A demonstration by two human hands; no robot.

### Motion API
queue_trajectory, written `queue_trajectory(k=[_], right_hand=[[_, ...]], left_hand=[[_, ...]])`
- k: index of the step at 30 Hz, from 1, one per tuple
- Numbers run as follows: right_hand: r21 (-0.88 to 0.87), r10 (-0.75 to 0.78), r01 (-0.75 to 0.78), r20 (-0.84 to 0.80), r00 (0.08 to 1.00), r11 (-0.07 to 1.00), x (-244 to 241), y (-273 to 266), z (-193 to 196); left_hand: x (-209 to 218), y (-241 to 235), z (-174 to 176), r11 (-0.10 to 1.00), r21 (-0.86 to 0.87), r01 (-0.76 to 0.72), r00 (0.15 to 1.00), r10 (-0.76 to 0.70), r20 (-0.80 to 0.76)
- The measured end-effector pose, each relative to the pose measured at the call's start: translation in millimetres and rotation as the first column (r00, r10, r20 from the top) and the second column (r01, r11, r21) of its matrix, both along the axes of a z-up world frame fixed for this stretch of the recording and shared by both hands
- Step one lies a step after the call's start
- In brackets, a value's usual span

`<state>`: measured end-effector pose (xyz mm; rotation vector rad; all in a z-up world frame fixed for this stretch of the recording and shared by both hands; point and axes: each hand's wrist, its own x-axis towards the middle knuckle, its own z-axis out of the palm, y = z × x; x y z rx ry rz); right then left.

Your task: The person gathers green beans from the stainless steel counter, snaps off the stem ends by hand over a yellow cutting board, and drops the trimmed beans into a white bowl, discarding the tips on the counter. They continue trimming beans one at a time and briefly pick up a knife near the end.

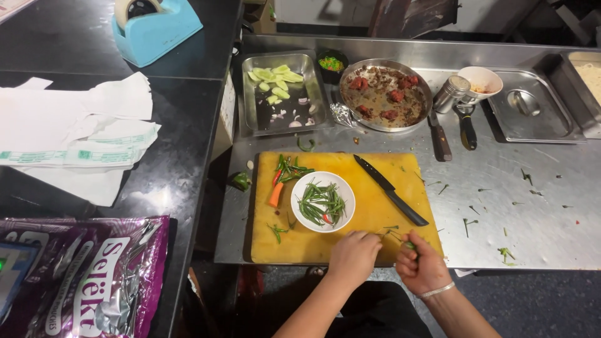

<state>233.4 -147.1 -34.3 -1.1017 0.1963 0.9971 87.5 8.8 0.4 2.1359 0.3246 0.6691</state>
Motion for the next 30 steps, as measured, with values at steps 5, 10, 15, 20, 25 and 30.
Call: queue_trajectory(k=[5, 10, 15, 20, 25, 30], right_hand=[[0.151, 0.025, -0.006, -0.122, 0.992, 0.988, 12, -13, -12], [-0.161, 0.004, -0.015, -0.069, 0.998, 0.987, -32, 18, 59], [-0.052, 0.167, -0.167, 0.002, 0.986, 0.985, -27, 12, 17], [-0.005, 0.25, -0.25, -0.025, 0.968, 0.968, -39, 10, 0], [-0.089, 0.27, -0.266, 0.041, 0.962, 0.96, -42, 12, 0], [-0.089, 0.294, -0.284, 0.149, 0.944, 0.955, -37, 5, -16]], left_hand=[[12, 23, 37, 0.966, 0.242, 0.095, 0.976, -0.043, -0.212], [10, 100, 30, 0.952, 0.291, 0.093, 0.874, 0.062, -0.483], [4, 119, 32, 0.918, 0.364, 0.155, 0.765, 0.121, -0.632], [5, 119, 34, 0.908, 0.38, 0.177, 0.772, 0.112, -0.626], [-2, 116, 39, 0.947, 0.321, -0.021, 0.926, 0.139, -0.351], [-16, 71, 50, 0.874, -0.361, -0.327, 0.938, 0.345, -0.013]])
